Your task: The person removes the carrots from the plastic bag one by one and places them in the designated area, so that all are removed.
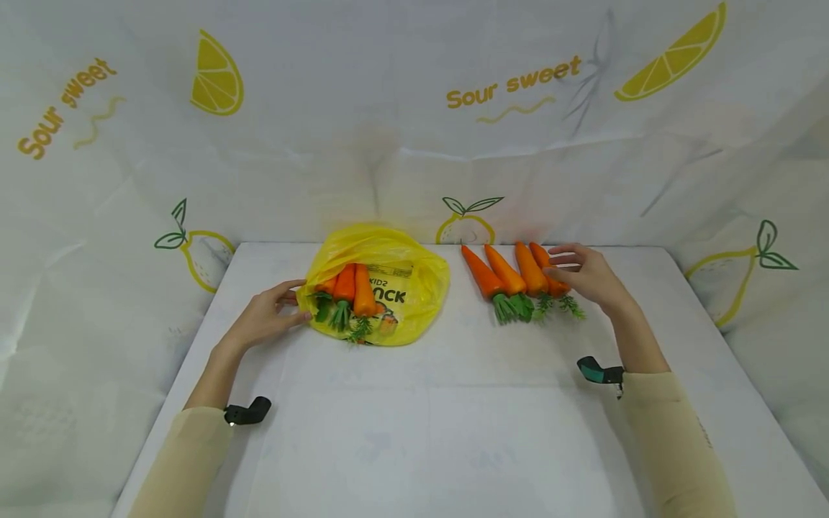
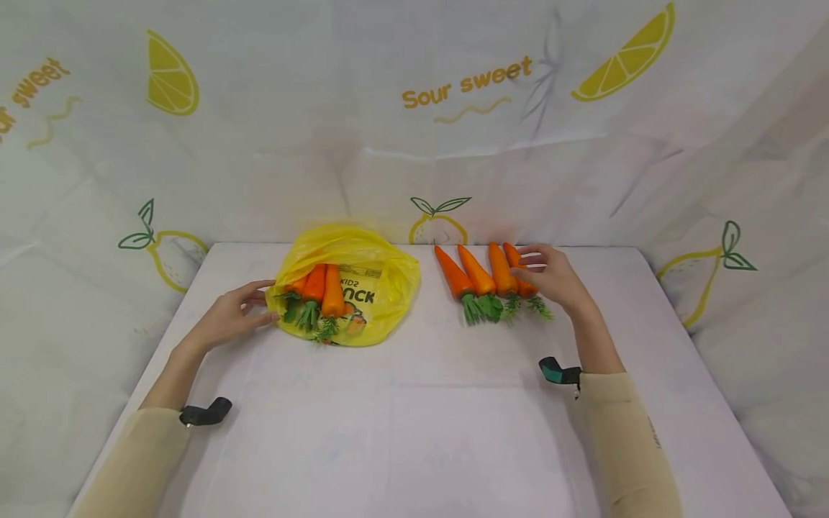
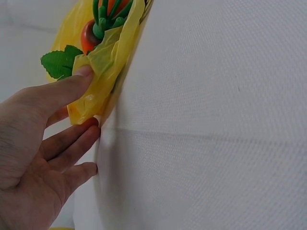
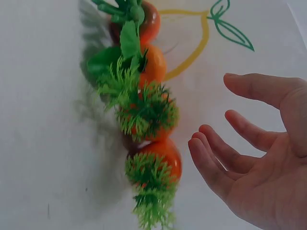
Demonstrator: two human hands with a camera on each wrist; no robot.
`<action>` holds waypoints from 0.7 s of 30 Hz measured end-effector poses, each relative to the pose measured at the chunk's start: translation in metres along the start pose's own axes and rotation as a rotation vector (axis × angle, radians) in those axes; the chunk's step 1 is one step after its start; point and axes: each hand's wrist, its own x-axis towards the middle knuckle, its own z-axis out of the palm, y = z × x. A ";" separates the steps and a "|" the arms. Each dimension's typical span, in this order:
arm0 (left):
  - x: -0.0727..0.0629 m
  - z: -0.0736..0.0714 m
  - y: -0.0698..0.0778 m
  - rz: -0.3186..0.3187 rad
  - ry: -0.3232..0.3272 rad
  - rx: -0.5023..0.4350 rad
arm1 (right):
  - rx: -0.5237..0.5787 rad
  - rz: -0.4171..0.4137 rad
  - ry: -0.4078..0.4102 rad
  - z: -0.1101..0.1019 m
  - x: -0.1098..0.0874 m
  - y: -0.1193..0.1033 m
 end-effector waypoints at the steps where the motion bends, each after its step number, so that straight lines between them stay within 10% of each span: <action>1: 0.000 0.000 0.000 0.001 0.001 0.001 | -0.002 -0.003 -0.005 0.002 0.001 -0.003; 21: -0.001 -0.001 0.001 -0.008 0.001 -0.003 | 0.069 -0.193 -0.095 0.034 0.011 -0.068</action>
